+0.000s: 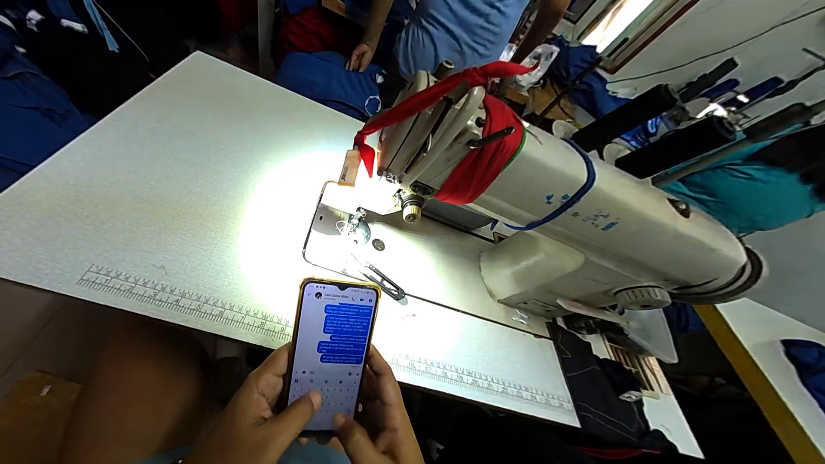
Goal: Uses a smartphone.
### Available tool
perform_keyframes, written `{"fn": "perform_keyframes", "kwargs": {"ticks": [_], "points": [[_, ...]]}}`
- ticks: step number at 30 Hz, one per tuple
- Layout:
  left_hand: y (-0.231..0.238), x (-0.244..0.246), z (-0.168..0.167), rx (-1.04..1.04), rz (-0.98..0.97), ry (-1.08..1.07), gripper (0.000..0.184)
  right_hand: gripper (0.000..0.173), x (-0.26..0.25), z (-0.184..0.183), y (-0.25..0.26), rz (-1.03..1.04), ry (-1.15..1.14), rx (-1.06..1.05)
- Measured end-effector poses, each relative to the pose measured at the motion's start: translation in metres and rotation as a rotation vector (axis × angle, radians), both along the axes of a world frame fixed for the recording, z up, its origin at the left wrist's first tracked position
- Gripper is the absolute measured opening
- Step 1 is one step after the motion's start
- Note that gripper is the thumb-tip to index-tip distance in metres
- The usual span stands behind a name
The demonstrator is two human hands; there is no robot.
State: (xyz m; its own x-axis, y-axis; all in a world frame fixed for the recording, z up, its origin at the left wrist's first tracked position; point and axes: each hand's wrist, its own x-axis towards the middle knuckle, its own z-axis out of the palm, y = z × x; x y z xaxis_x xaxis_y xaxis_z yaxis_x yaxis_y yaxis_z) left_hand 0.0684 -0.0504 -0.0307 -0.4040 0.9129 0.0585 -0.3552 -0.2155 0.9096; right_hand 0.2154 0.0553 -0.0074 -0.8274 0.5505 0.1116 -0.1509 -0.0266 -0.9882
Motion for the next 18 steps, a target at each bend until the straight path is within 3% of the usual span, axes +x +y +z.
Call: {"fn": "perform_keyframes", "kwargs": {"ticks": [6,13,18], "points": [[-0.0021,-0.0039,-0.0027,0.071,-0.089,-0.058,0.056,0.084,-0.0066,-0.0049,-0.0069,-0.091,-0.005,0.037],[-0.0015,-0.0064,-0.0011,0.092,-0.144,-0.032,0.061,0.061,-0.0047,-0.001,-0.0017,-0.079,0.015,-0.057],[0.0012,-0.004,0.0002,0.12,-0.132,-0.032,0.06,0.087,-0.0053,-0.0041,-0.0043,-0.098,0.014,-0.02]]}}
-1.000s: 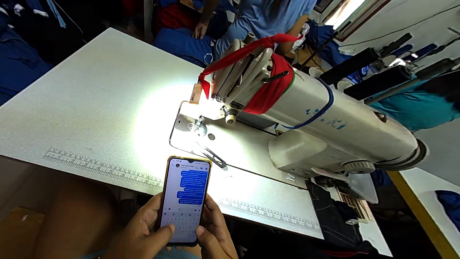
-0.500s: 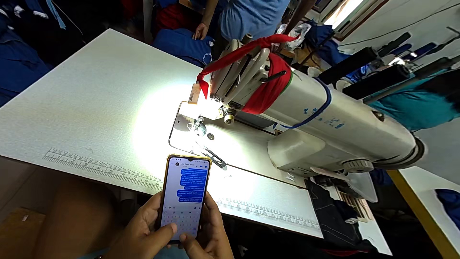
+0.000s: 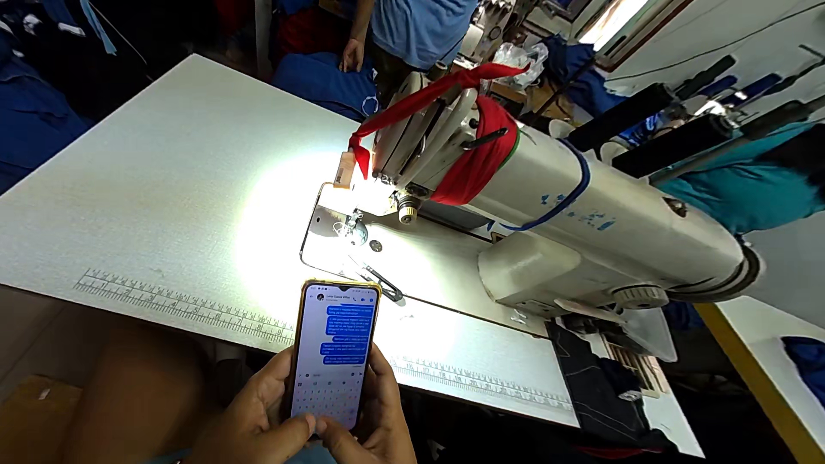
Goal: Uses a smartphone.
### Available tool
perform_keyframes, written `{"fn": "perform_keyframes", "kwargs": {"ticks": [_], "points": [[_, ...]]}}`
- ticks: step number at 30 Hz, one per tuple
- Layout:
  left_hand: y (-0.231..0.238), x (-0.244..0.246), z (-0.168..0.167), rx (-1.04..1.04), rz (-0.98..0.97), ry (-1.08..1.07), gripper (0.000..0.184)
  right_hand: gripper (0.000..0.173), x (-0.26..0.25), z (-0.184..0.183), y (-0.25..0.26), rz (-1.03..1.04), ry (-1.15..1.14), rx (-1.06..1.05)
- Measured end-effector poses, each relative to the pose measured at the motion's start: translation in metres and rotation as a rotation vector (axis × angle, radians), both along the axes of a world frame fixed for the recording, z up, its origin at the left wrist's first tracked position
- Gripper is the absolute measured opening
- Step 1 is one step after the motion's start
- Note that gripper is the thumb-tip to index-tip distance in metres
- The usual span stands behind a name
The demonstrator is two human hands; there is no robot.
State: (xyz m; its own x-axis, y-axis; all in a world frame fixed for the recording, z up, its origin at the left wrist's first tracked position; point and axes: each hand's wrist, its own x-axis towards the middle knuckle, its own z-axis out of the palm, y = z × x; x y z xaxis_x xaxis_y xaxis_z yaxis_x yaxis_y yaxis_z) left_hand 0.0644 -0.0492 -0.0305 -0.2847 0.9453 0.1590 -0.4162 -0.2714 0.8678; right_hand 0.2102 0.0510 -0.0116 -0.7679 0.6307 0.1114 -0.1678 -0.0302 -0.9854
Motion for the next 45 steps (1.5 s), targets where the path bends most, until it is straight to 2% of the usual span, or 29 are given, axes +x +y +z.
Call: {"fn": "perform_keyframes", "kwargs": {"ticks": [6,10,13,18,22,27,35,40,45], "points": [[0.003,0.007,0.002,-0.096,0.111,0.053,0.045,0.094,0.004,-0.001,0.004,0.047,0.007,0.013],[0.005,0.011,0.002,-0.109,0.091,0.029,0.05,0.097,0.011,-0.004,0.009,0.077,0.001,0.017],[0.007,0.014,0.001,-0.109,0.055,-0.002,0.054,0.092,0.016,-0.005,0.011,0.073,0.008,-0.009],[0.01,0.02,0.003,-0.112,0.012,-0.012,0.056,0.073,0.033,-0.006,0.026,0.173,0.105,-0.142],[0.015,0.027,0.003,-0.097,-0.012,0.0,0.057,0.065,0.041,-0.004,0.028,0.116,0.073,-0.134],[0.023,0.036,0.007,-0.088,-0.033,0.021,0.059,0.077,0.05,-0.001,0.03,0.078,0.07,-0.089],[0.035,0.051,0.014,-0.081,-0.107,0.074,0.062,0.079,0.061,-0.003,0.024,-0.112,0.077,-0.051],[0.044,0.059,0.017,-0.106,-0.123,0.055,0.061,0.097,0.079,-0.006,0.035,-0.01,0.116,-0.07],[0.054,0.066,0.016,-0.096,-0.178,0.045,0.06,0.095,0.092,0.001,0.04,-0.026,0.105,-0.108]]}}
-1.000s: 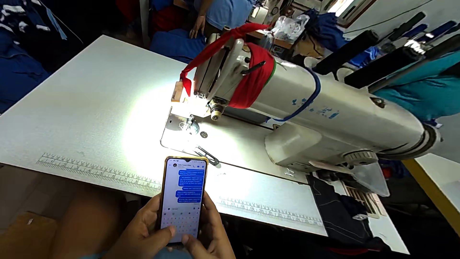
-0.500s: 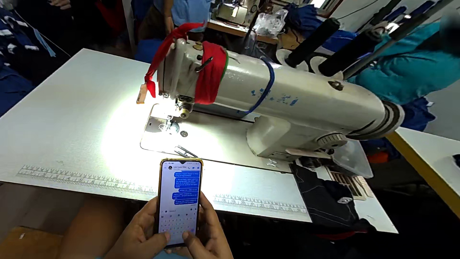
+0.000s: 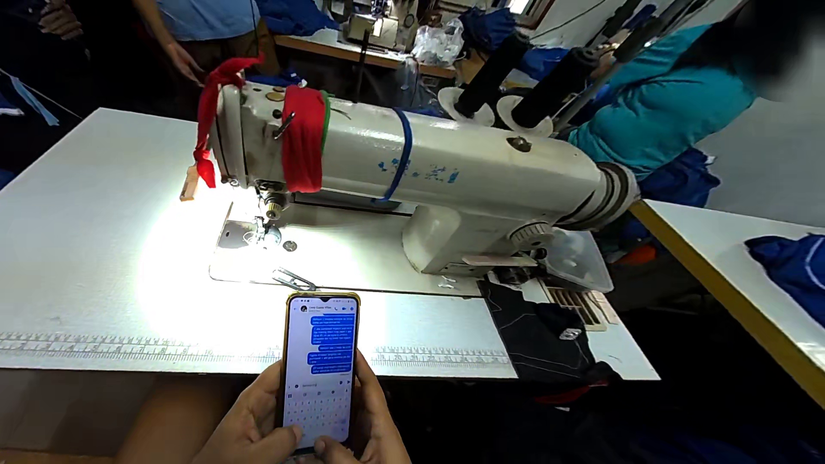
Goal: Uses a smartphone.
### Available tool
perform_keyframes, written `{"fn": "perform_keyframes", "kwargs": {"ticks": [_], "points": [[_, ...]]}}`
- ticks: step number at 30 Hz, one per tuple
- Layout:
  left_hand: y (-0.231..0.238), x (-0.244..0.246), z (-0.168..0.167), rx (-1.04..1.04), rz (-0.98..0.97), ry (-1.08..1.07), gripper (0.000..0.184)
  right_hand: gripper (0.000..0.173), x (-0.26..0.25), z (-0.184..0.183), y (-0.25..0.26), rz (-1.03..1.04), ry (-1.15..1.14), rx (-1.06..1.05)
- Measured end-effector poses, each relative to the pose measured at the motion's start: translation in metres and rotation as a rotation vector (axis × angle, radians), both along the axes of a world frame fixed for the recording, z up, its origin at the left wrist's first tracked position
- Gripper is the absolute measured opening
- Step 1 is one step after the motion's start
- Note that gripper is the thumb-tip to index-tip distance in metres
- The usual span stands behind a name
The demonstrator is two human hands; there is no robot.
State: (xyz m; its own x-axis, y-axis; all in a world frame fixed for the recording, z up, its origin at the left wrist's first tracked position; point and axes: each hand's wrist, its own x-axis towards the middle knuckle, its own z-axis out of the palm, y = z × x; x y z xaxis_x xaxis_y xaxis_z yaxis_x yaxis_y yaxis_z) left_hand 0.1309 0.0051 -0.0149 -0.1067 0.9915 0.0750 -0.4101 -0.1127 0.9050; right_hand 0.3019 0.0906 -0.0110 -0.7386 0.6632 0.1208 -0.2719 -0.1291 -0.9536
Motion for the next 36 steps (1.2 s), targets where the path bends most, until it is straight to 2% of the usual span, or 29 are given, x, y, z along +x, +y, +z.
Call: {"fn": "perform_keyframes", "kwargs": {"ticks": [6,16,36], "points": [[0.013,0.012,0.003,-0.013,-0.075,-0.003,0.062,0.078,0.021,0.007,0.008,-0.035,-0.013,-0.039],[0.024,0.025,0.004,-0.002,-0.169,0.012,0.064,0.079,0.039,0.007,0.0,-0.157,-0.028,0.0],[0.016,-0.002,-0.006,0.038,-0.149,-0.081,0.063,0.08,0.014,0.013,-0.001,-0.058,-0.072,-0.058]]}}
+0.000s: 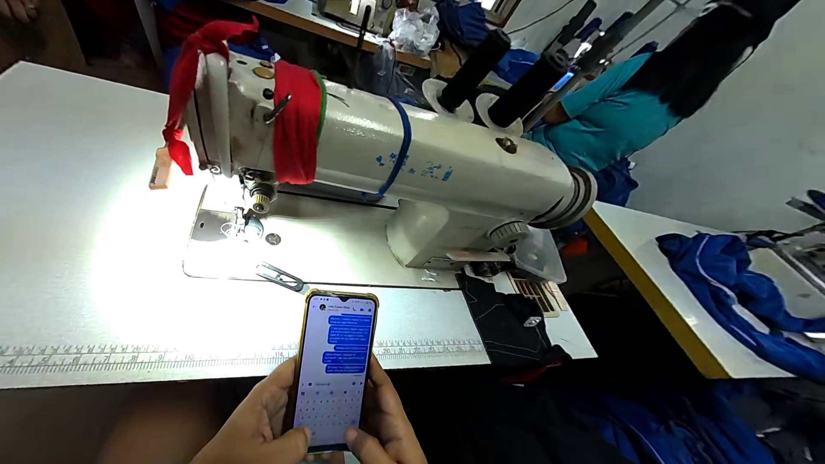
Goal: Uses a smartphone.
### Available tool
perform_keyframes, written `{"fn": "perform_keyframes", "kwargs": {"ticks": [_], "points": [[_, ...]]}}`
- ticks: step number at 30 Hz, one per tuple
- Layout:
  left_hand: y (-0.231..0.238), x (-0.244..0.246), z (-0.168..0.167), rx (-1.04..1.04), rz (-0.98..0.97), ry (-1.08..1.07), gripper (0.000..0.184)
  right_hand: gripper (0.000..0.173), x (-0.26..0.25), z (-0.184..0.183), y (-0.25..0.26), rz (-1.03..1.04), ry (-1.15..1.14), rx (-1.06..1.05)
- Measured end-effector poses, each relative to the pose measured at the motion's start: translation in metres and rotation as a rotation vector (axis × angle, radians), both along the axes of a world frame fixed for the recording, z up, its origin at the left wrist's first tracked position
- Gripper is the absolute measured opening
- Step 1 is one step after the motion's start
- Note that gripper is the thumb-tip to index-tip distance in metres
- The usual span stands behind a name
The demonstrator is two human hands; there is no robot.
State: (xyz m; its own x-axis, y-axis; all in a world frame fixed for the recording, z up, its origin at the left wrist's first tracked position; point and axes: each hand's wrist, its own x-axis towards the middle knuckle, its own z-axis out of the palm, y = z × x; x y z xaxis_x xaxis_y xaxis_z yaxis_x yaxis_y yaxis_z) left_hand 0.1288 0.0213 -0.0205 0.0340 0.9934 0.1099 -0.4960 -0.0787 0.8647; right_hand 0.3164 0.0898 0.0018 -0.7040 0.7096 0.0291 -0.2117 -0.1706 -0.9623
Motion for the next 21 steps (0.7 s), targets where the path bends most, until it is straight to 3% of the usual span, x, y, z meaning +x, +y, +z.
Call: {"fn": "perform_keyframes", "kwargs": {"ticks": [21], "points": [[-0.005,-0.019,-0.002,-0.04,0.016,-0.032,0.063,0.078,-0.018,-0.001,0.004,0.046,-0.037,0.065]]}}
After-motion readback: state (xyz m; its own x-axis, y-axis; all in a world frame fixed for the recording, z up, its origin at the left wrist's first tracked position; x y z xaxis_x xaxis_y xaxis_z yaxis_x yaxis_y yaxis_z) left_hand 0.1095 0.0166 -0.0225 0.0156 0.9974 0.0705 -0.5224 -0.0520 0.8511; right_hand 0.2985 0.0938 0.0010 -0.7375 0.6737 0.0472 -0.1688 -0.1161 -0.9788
